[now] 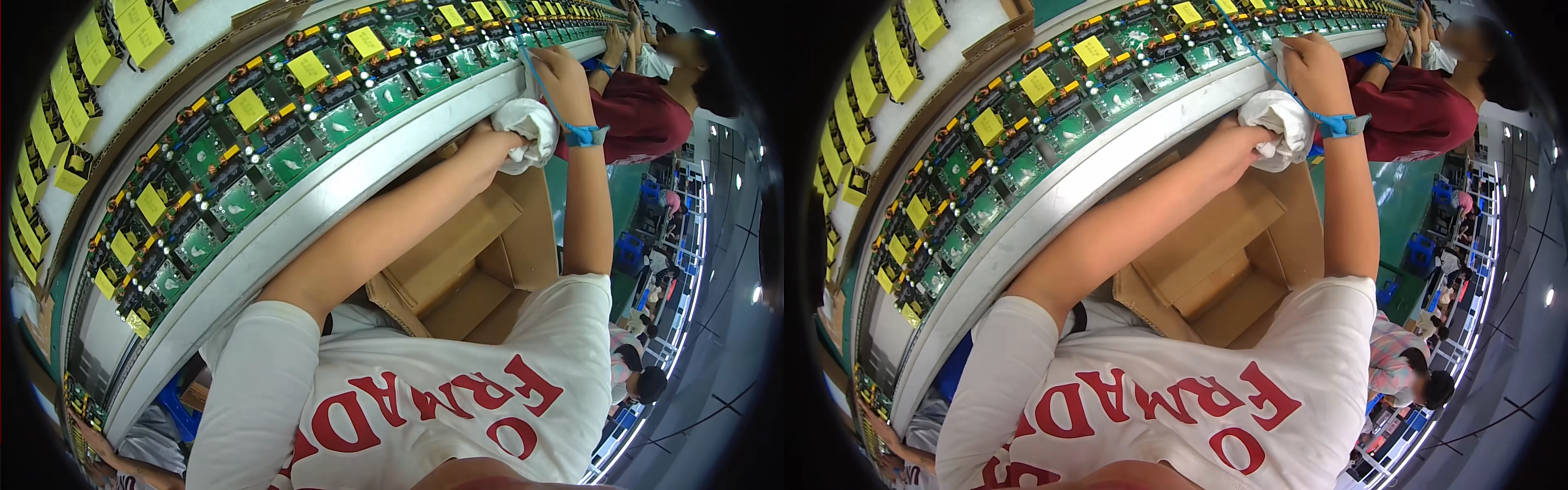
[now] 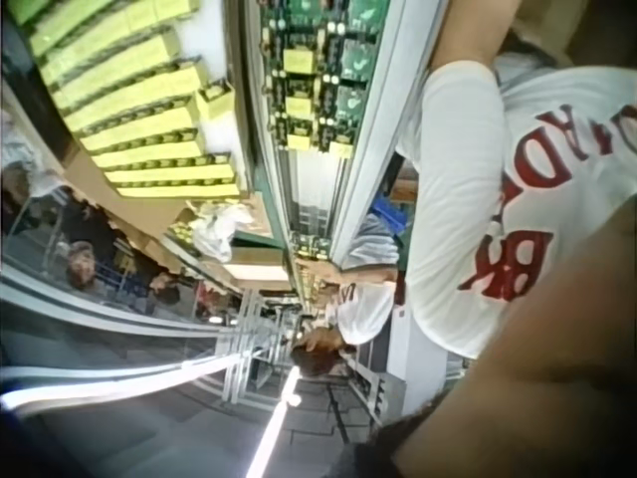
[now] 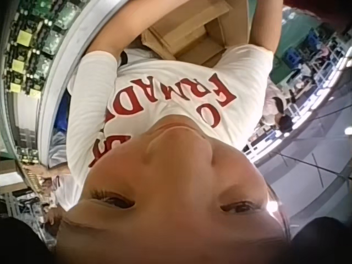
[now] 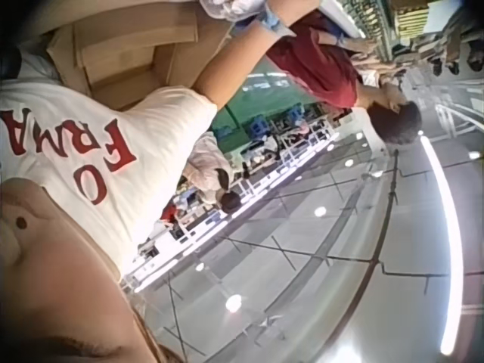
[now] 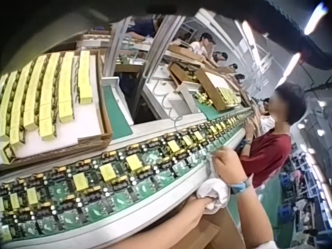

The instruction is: Assemble electronic components onto printed circuit boards on an assembly line.

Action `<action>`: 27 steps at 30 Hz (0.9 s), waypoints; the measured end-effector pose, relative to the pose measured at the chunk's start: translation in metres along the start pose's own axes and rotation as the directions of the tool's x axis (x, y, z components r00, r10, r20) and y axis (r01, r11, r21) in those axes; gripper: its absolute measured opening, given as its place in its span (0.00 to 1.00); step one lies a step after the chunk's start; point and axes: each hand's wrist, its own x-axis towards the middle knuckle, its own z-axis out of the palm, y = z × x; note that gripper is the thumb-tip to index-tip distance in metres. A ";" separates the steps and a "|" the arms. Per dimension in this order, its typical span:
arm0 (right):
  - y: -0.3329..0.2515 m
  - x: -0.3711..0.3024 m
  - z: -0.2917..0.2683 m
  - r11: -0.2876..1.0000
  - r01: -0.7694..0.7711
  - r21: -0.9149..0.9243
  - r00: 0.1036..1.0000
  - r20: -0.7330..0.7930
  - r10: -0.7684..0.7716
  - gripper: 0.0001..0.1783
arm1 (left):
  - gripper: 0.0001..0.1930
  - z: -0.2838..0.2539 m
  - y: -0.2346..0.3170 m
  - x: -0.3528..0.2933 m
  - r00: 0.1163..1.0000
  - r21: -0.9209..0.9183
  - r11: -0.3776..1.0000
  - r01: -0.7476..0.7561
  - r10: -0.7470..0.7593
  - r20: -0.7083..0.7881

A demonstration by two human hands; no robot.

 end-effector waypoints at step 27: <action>0.010 0.010 -0.011 0.994 0.108 0.026 0.980 0.168 -0.110 0.12 | 0.20 -0.008 -0.014 0.019 0.998 0.130 0.991 0.020 -0.011 -0.069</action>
